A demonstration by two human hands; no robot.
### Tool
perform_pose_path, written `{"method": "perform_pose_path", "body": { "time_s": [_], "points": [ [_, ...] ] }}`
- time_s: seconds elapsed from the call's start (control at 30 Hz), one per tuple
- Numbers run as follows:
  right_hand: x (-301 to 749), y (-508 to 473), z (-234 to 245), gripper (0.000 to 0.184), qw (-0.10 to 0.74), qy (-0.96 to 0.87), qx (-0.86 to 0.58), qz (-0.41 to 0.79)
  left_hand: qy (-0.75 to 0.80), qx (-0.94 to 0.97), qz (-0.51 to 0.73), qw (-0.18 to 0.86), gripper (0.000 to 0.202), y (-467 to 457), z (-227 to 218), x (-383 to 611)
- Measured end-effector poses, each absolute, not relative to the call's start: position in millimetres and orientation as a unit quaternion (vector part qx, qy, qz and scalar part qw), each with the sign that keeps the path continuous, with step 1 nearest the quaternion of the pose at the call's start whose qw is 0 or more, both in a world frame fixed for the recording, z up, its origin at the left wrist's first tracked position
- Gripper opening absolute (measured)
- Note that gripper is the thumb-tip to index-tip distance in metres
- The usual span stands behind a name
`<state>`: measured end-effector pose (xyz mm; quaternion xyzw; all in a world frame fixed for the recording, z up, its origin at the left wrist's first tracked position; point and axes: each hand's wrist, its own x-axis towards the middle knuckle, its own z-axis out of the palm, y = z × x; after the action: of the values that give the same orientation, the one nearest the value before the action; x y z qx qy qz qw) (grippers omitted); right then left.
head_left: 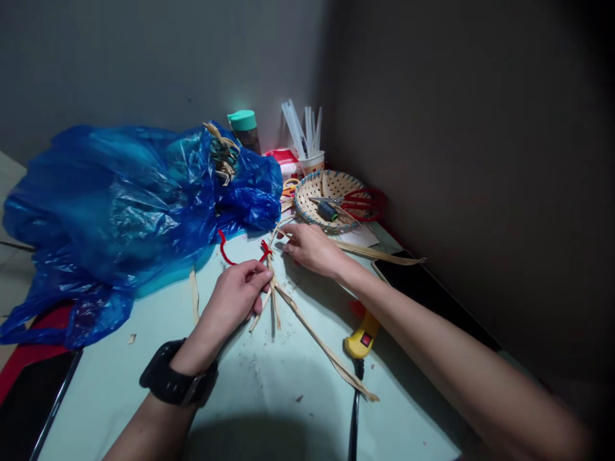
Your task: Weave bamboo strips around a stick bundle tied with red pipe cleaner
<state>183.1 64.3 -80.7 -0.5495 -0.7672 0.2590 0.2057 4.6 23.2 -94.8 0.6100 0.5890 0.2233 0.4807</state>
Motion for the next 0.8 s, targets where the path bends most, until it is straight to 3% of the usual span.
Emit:
{"method": "perform_pose_path", "body": {
  "time_s": [0.17, 0.3, 0.43, 0.8],
  "points": [
    [174, 80, -93, 0.029, 0.224, -0.781, -0.507, 0.287, 0.617, 0.690, 0.234, 0.299, 0.018, 25, -86, -3],
    [168, 83, -98, 0.021, 0.246, -0.752, -0.537, 0.292, 0.628, 0.727, 0.213, 0.180, 0.027, 31, -89, -3],
    [163, 90, -104, 0.009, 0.258, -0.727, -0.562, 0.297, 0.625, 0.744, 0.172, 0.165, 0.020, 37, -98, -3],
    [159, 104, -109, 0.010, 0.316, -0.670, -0.596, 0.309, 0.627, 0.741, 0.160, 0.179, 0.020, 44, -102, -3]
  ]
}}
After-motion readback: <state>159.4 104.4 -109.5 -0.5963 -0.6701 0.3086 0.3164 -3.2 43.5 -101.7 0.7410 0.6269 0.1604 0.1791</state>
